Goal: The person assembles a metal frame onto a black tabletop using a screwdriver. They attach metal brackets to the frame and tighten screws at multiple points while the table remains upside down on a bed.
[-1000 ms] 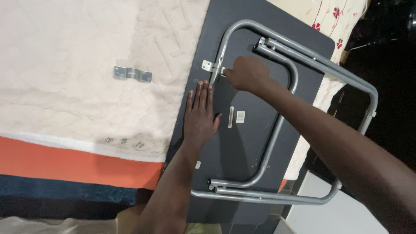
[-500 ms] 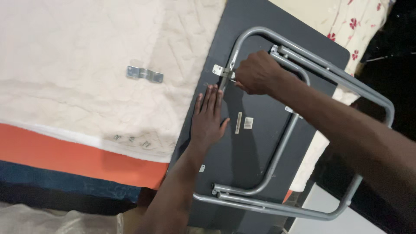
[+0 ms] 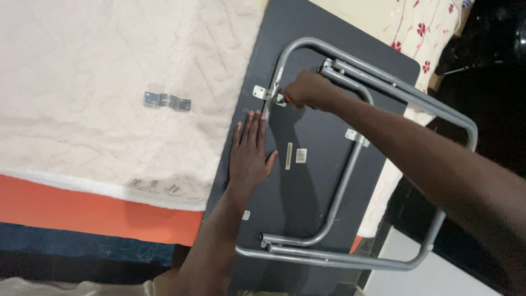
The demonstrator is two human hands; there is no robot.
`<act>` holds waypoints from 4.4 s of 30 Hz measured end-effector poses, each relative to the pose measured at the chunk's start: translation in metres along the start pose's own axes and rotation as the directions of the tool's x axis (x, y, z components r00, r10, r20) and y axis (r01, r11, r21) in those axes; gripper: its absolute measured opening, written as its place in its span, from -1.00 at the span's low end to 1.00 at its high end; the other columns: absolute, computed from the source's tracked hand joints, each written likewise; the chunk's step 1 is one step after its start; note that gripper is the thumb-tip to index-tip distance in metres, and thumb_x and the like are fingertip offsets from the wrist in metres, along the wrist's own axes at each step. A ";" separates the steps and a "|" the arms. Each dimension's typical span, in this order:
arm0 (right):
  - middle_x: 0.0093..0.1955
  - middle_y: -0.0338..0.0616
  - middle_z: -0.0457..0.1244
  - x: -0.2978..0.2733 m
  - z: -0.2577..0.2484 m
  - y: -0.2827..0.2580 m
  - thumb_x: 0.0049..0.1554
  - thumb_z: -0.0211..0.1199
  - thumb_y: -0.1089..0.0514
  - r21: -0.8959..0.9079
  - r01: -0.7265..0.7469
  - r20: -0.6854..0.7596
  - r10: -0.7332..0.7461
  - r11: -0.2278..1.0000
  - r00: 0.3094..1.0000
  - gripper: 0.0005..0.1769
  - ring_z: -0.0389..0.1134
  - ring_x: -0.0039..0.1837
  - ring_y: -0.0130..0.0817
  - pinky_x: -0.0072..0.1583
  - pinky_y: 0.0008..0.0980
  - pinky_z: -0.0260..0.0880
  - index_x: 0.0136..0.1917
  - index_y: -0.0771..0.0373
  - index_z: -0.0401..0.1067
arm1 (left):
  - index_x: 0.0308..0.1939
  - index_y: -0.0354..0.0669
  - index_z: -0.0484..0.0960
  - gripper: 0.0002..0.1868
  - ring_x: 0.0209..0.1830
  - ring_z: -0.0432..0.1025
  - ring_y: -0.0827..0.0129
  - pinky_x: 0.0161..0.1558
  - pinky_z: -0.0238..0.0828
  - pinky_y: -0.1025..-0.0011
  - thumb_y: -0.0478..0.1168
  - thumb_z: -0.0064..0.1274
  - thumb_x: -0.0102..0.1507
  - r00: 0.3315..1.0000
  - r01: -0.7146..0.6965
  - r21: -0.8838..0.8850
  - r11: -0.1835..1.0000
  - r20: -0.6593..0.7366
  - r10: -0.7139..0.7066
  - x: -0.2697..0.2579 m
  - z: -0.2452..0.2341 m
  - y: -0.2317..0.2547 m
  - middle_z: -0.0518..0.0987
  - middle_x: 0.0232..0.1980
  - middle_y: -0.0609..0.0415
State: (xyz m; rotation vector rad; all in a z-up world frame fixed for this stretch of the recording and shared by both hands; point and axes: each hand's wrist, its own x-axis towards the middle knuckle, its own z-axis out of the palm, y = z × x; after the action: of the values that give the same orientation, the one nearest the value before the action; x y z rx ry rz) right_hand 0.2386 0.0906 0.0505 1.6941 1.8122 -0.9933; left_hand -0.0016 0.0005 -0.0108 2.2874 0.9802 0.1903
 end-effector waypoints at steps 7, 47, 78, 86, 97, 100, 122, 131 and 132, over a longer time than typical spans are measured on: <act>-0.44 -0.08 0.31 -0.015 -0.016 -0.032 0.34 0.03 -0.25 -0.230 -0.326 0.072 0.350 0.917 0.934 -0.35 0.38 -0.38 -0.27 -0.30 -0.21 0.42 -0.30 0.28 0.54 | 0.59 -0.31 -0.17 0.05 0.69 -0.29 0.13 0.61 -0.41 0.04 0.17 0.07 0.28 1.000 -0.006 -0.011 1.000 -0.010 0.006 0.001 0.002 0.000 -0.14 0.68 -0.16; -0.46 0.14 0.30 -0.040 0.009 -0.042 0.26 0.17 -0.24 0.333 -0.441 -0.155 0.509 0.834 0.847 -0.32 0.40 -0.36 -0.03 -0.26 -0.02 0.35 -0.41 0.38 0.47 | 0.58 -0.35 -0.10 0.04 0.69 -0.21 0.10 0.61 -0.34 0.06 0.13 0.08 0.26 0.996 -0.007 -0.047 0.999 -0.085 0.003 -0.002 -0.014 0.005 -0.06 0.66 -0.18; -0.35 -0.20 0.35 -0.037 0.003 -0.040 0.30 0.09 -0.08 -0.737 0.127 0.045 -0.138 0.664 0.989 -0.58 0.35 -0.38 -0.47 -0.30 -0.29 0.40 -0.24 0.20 0.53 | 0.58 -0.33 -0.14 0.04 0.69 -0.23 0.12 0.61 -0.36 0.06 0.14 0.08 0.27 0.998 0.010 -0.050 0.999 -0.056 -0.013 0.001 -0.005 0.003 -0.08 0.66 -0.16; -0.38 0.07 0.36 -0.023 -0.004 -0.033 0.26 0.15 -0.24 0.261 -0.482 -0.001 0.500 0.836 0.866 -0.36 0.35 -0.35 -0.16 -0.22 -0.12 0.38 -0.32 0.36 0.58 | 0.58 -0.32 -0.12 0.06 0.68 -0.23 0.10 0.60 -0.36 0.05 0.12 0.12 0.23 0.999 0.008 -0.058 0.998 -0.041 -0.010 0.001 -0.007 0.003 -0.06 0.66 -0.17; -0.45 -0.18 0.31 -0.022 0.000 -0.031 0.33 0.01 -0.23 -0.481 -0.089 0.050 0.129 0.872 0.990 -0.45 0.33 -0.38 -0.37 -0.31 -0.25 0.35 -0.21 0.18 0.56 | 0.57 -0.35 -0.08 0.04 0.67 -0.22 0.08 0.58 -0.35 0.04 0.14 0.10 0.24 0.998 -0.004 -0.047 0.999 -0.068 0.001 0.001 -0.004 0.001 -0.06 0.65 -0.21; -0.42 -0.25 0.31 -0.033 -0.004 -0.022 0.36 0.03 -0.14 -0.729 0.181 0.091 -0.169 0.660 0.981 -0.48 0.33 -0.33 -0.43 -0.27 -0.29 0.33 -0.26 0.15 0.55 | 0.57 -0.35 -0.06 0.04 0.68 -0.21 0.09 0.60 -0.35 0.05 0.12 0.12 0.25 0.998 -0.006 -0.052 0.999 -0.058 0.003 0.002 -0.004 0.005 -0.05 0.65 -0.19; -0.32 0.06 0.38 -0.030 0.001 -0.033 0.31 0.14 -0.31 -0.076 -0.397 -0.037 0.395 0.915 0.918 -0.33 0.42 -0.29 -0.18 -0.24 -0.20 0.39 -0.22 0.35 0.56 | 0.58 -0.34 -0.13 0.04 0.69 -0.25 0.09 0.60 -0.38 0.06 0.13 0.08 0.26 1.000 0.015 -0.055 0.998 -0.003 -0.015 0.000 -0.011 0.004 -0.09 0.66 -0.18; -0.34 -0.06 0.37 -0.032 -0.013 -0.037 0.30 0.10 -0.25 -0.334 -0.197 -0.008 0.207 0.922 0.978 -0.43 0.41 -0.29 -0.24 -0.21 -0.17 0.44 -0.24 0.25 0.54 | 0.59 -0.32 -0.13 0.04 0.69 -0.25 0.09 0.60 -0.38 0.04 0.13 0.09 0.27 0.999 0.000 -0.064 0.998 -0.053 -0.003 0.002 -0.005 0.002 -0.08 0.66 -0.18; -0.35 -0.11 0.36 -0.033 -0.014 -0.038 0.31 0.08 -0.24 -0.438 -0.100 0.045 0.133 0.894 0.990 -0.44 0.41 -0.31 -0.29 -0.22 -0.20 0.45 -0.24 0.23 0.51 | 0.58 -0.32 -0.14 0.05 0.68 -0.25 0.08 0.60 -0.38 0.03 0.12 0.10 0.26 0.999 0.001 -0.072 0.997 -0.045 -0.005 0.001 -0.004 0.002 -0.09 0.66 -0.18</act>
State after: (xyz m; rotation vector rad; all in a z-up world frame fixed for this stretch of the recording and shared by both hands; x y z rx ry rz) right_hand 0.2074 0.0810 0.0909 1.4452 1.7034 -0.5377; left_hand -0.0011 0.0020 -0.0065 2.2251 0.9841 0.2729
